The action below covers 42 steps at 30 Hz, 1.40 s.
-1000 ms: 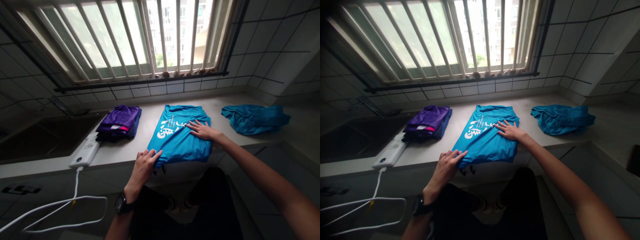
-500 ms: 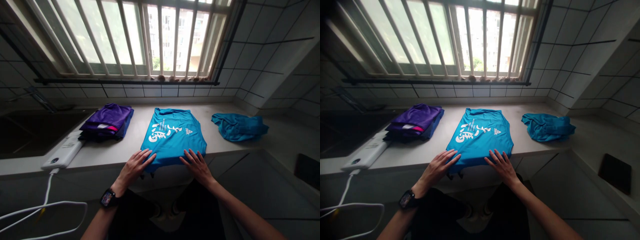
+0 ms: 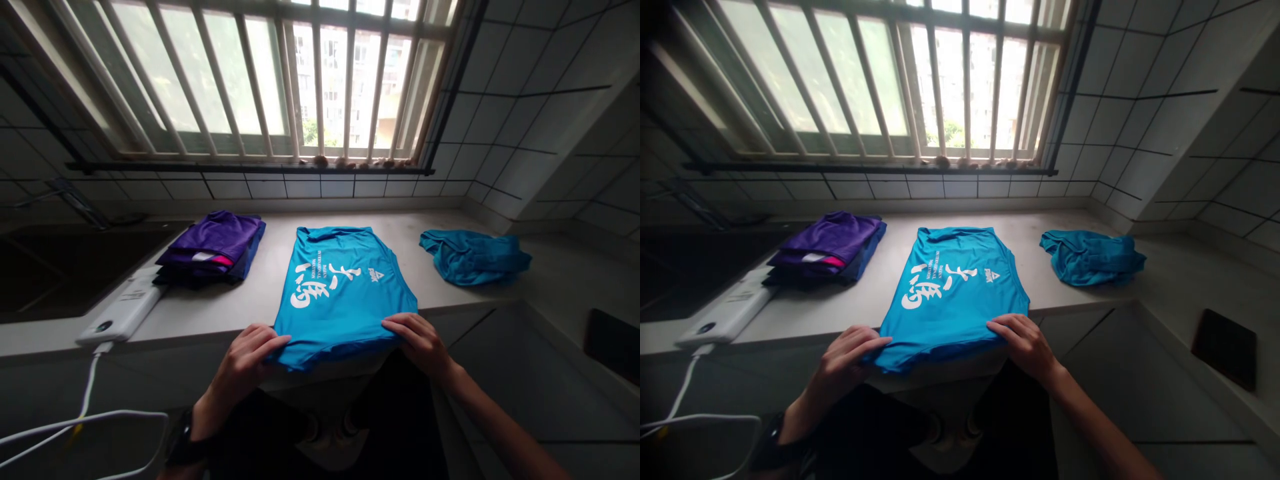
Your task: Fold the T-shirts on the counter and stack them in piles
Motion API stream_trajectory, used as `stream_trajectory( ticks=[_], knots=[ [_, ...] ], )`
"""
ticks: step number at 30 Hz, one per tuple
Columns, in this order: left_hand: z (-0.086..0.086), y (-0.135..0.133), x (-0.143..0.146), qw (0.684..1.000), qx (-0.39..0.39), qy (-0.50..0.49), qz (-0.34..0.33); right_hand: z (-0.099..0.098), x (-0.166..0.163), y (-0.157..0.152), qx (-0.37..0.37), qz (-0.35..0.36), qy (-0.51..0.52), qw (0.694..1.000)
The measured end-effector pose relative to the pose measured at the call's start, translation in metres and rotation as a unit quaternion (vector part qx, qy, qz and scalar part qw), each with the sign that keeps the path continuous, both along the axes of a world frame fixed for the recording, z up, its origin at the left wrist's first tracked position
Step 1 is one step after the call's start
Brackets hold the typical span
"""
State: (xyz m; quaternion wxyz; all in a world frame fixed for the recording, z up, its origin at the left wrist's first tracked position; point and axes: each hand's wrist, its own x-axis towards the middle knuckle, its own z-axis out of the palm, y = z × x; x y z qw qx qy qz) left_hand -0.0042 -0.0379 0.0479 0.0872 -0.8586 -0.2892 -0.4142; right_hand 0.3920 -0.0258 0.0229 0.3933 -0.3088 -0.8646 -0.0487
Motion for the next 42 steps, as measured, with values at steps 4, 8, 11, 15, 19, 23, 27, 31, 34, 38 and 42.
stream_trajectory(
  ticks=[4,8,11,15,19,23,27,31,34,38,42],
  knots=[
    [0.029,-0.024,-0.001,0.997,-0.046,-0.049,-0.031,0.045,0.009,-0.024,-0.099,0.001,0.003,0.995],
    [0.067,-0.012,0.007,0.990,-0.052,-0.116,0.060,0.099,0.015,-0.004,-0.195,-0.046,-0.015,0.980],
    [0.101,0.037,0.019,0.971,-0.093,-0.119,0.187,0.138,0.006,0.049,-0.219,-0.097,-0.044,0.970],
    [0.125,0.124,0.036,0.942,-0.150,-0.113,0.277,0.160,-0.021,0.124,-0.172,-0.246,-0.082,0.950],
    [0.091,0.172,0.046,0.944,-0.183,-0.032,0.274,0.129,-0.048,0.149,-0.154,-0.279,-0.104,0.942],
    [0.030,0.174,0.051,0.923,-0.286,0.128,0.224,0.075,-0.065,0.143,-0.264,-0.280,-0.172,0.907],
    [-0.002,0.166,0.052,0.893,-0.314,0.185,0.264,0.041,-0.073,0.137,-0.336,-0.325,-0.223,0.855],
    [0.003,0.161,0.054,0.882,-0.314,0.206,0.284,0.034,-0.070,0.140,-0.332,-0.310,-0.235,0.859],
    [0.012,0.149,0.061,0.870,-0.318,0.214,0.311,0.037,-0.059,0.155,-0.316,-0.272,-0.248,0.875],
    [0.015,0.123,0.083,0.864,-0.294,0.206,0.354,0.042,-0.048,0.188,-0.297,-0.215,-0.284,0.886],
    [0.014,0.098,0.103,0.841,-0.295,0.205,0.405,0.046,-0.060,0.204,-0.233,-0.206,-0.290,0.905]
  ],
)
